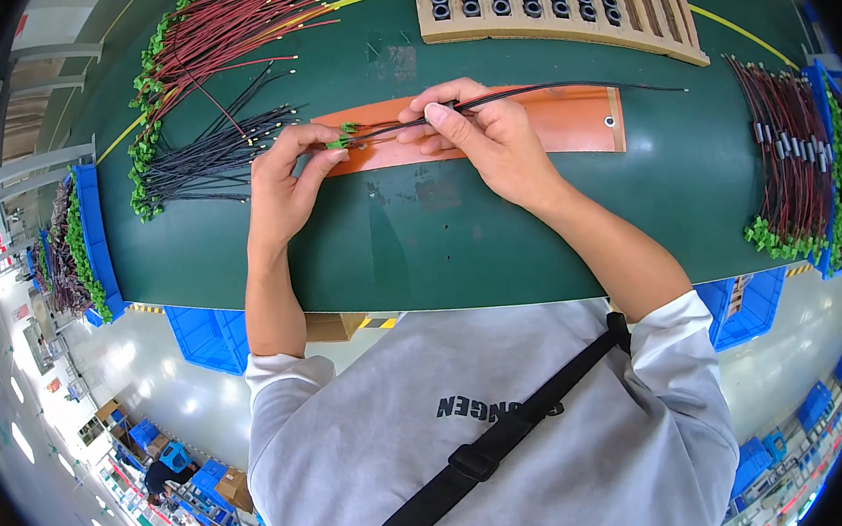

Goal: The person assembles wire harnesses by hand at a workbench. They pick up red and black wires, insert them into a small black connector, and then attach a green plastic clip to the connector. The completed harnesses are placed into a blue bin on the right side of the table.

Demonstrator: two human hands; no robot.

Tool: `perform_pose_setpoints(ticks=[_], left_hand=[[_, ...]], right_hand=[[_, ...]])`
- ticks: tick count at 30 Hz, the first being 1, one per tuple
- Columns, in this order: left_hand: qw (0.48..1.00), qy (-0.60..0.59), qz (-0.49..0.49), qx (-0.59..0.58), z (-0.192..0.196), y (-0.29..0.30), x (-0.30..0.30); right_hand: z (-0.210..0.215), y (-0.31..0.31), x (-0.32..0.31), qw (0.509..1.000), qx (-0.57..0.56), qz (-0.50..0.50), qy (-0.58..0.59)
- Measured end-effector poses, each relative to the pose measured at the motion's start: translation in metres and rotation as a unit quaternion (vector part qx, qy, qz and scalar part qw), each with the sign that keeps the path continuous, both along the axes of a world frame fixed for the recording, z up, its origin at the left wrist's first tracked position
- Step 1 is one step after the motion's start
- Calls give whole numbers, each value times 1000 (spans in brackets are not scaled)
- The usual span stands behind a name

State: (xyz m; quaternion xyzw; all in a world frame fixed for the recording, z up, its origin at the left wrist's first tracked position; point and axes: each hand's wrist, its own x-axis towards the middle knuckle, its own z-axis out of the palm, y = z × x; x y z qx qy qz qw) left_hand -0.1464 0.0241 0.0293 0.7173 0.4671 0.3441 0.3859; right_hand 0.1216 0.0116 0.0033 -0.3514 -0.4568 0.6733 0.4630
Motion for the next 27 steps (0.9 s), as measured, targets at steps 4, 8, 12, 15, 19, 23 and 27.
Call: perform_pose_setpoints(ticks=[4,8,12,15,19,23,27], left_hand=[[984,-158,-52,-56,-10,4,-5],[991,-128,-45,-17,-15,6,-7],[996,-88,0,-17,-13,3,0],[998,-59,-4,19,-15,4,-1],[998,17,-2,54,-9,4,0],[998,53,17,13,-9,-1,7],[984,132,-16,116,-9,6,5]], right_hand=[[2,1,0,1000,-6,3,4],[3,1,-2,1000,17,-1,10],[6,2,-1,999,17,5,30],[3,2,2,999,24,20,23],[-3,4,2,999,23,33,25],[-1,2,1,999,28,29,5],[-1,3,2,999,22,24,-9]])
